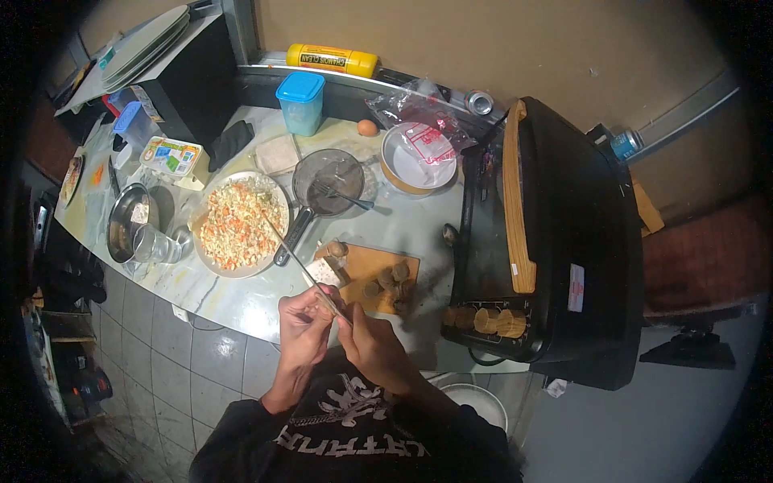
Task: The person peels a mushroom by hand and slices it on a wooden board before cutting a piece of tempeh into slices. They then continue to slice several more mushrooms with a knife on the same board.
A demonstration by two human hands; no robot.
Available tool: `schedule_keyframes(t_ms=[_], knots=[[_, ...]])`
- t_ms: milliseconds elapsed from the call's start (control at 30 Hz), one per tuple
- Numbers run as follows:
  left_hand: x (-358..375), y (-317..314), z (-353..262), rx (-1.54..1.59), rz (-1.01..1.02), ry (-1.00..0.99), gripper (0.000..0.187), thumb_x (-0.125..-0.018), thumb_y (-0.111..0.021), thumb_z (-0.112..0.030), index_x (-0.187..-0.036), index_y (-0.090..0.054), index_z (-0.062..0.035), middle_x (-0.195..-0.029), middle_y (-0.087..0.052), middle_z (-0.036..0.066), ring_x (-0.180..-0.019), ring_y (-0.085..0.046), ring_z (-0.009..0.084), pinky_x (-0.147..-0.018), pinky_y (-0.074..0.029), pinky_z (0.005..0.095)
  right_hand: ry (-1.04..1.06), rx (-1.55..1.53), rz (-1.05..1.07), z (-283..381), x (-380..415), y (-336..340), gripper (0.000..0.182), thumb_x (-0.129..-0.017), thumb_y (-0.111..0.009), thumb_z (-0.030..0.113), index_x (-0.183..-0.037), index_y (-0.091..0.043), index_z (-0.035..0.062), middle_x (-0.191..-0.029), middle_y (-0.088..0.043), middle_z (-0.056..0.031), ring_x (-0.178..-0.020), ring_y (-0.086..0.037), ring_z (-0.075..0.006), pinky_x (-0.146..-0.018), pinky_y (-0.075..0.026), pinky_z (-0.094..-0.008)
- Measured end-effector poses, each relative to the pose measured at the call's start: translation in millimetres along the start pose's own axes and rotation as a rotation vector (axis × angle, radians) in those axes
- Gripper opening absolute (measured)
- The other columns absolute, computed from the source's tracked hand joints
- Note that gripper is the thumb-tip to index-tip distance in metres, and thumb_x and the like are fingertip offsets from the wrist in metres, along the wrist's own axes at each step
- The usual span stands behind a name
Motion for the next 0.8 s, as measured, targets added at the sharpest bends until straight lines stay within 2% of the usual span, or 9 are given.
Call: schedule_keyframes(t_ms=[100,167,400,467,533,600,700,800], knots=[[1.2,4.8,-1.2,-0.082,0.048,-0.018,0.023,-0.086,-0.059,0.004,-0.108,-0.059,0.0092,-0.093,-0.067,0.012,-0.08,-0.061,0.0111,-0.071,-0.05,0.0227,0.008,-0.04,0.01,4.7,-1.9,5.3,0.022,-0.087,-0.056,0.013,-0.091,-0.05,-0.0073,-0.059,-0.054,-0.0208,-0.053,-0.056,-0.0381,-0.047,-0.043,-0.0434],[0.2,2.3,-5.9,-0.128,0.043,-0.002,0.022,-0.086,-0.058,0.005,-0.107,-0.06,0.0091,-0.092,-0.067,0.012,-0.08,-0.06,0.0106,-0.071,-0.05,0.0223,0.041,0.128,0.038,4.1,0.4,7.3,0.037,-0.085,-0.059,0.007,-0.108,-0.046,-0.0194,-0.064,-0.058,-0.0184,-0.055,-0.059,-0.0328,-0.05,-0.044,-0.039],[-11.3,6.5,-17.9,-0.331,0.181,0.015,0.024,-0.084,-0.059,0.008,-0.108,-0.06,0.0072,-0.087,-0.067,0.012,-0.077,-0.06,0.0101,-0.07,-0.05,0.0219,0.148,0.198,0.002,3.2,-1.4,11.9,0.038,-0.085,-0.061,0.009,-0.108,-0.047,-0.018,-0.065,-0.057,-0.0195,-0.054,-0.057,-0.0337,-0.05,-0.043,-0.0396],[-11.7,7.1,-16.1,-0.321,0.178,-0.015,0.026,-0.084,-0.06,0.007,-0.109,-0.059,0.0073,-0.087,-0.067,0.011,-0.077,-0.061,0.0108,-0.069,-0.05,0.0225,0.149,0.14,-0.055,-0.6,0.0,9.5,0.022,-0.088,-0.056,0.014,-0.095,-0.048,-0.0056,-0.058,-0.053,-0.0185,-0.051,-0.055,-0.036,-0.047,-0.043,-0.0409],[-10.8,2.8,-15.7,-0.313,0.183,-0.037,0.028,-0.083,-0.061,0.006,-0.111,-0.058,0.0073,-0.087,-0.067,0.011,-0.077,-0.061,0.0115,-0.069,-0.05,0.0231,0.08,0.047,-0.043,-0.2,1.8,8.2,0.021,-0.088,-0.056,0.013,-0.095,-0.048,-0.0049,-0.059,-0.054,-0.0188,-0.053,-0.056,-0.0362,-0.047,-0.043,-0.0411],[-10.9,-9.0,-14.0,-0.127,0.088,0.031,0.028,-0.083,-0.066,-0.007,-0.107,-0.059,0.0066,-0.091,-0.066,0.014,-0.083,-0.064,0.018,-0.077,-0.05,0.027,0.018,-0.045,-0.034,0.6,1.7,8.7,0.019,-0.088,-0.055,0.012,-0.094,-0.048,-0.0042,-0.06,-0.054,-0.0191,-0.054,-0.057,-0.0363,-0.048,-0.044,-0.0413],[-7.0,-5.1,0.2,0.003,0.124,0.046,0.035,-0.083,-0.067,-0.012,-0.111,-0.056,0.0058,-0.094,-0.066,0.014,-0.084,-0.065,0.0202,-0.078,-0.05,0.0293,-0.014,-0.146,-0.067,3.3,3.2,10.9,0.016,-0.088,-0.054,0.012,-0.092,-0.048,-0.0022,-0.063,-0.056,-0.0192,-0.058,-0.058,-0.0367,-0.05,-0.044,-0.0422],[-4.2,-5.9,1.3,-0.039,0.077,0.038,0.03,-0.083,-0.068,-0.013,-0.104,-0.059,0.0059,-0.09,-0.066,0.015,-0.082,-0.065,0.0209,-0.077,-0.051,0.0313,-0.019,-0.141,-0.071,2.3,6.2,11.5,0.014,-0.088,-0.053,0.011,-0.091,-0.048,-0.0011,-0.064,-0.056,-0.019,-0.058,-0.059,-0.0371,-0.05,-0.045,-0.0429]])
Point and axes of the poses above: each hand's wrist, its own x-axis away from the middle knuckle, its own y-axis out of the back of the hand, z = x × y, the point moved 1 cm from there along -x, towards the middle knuckle
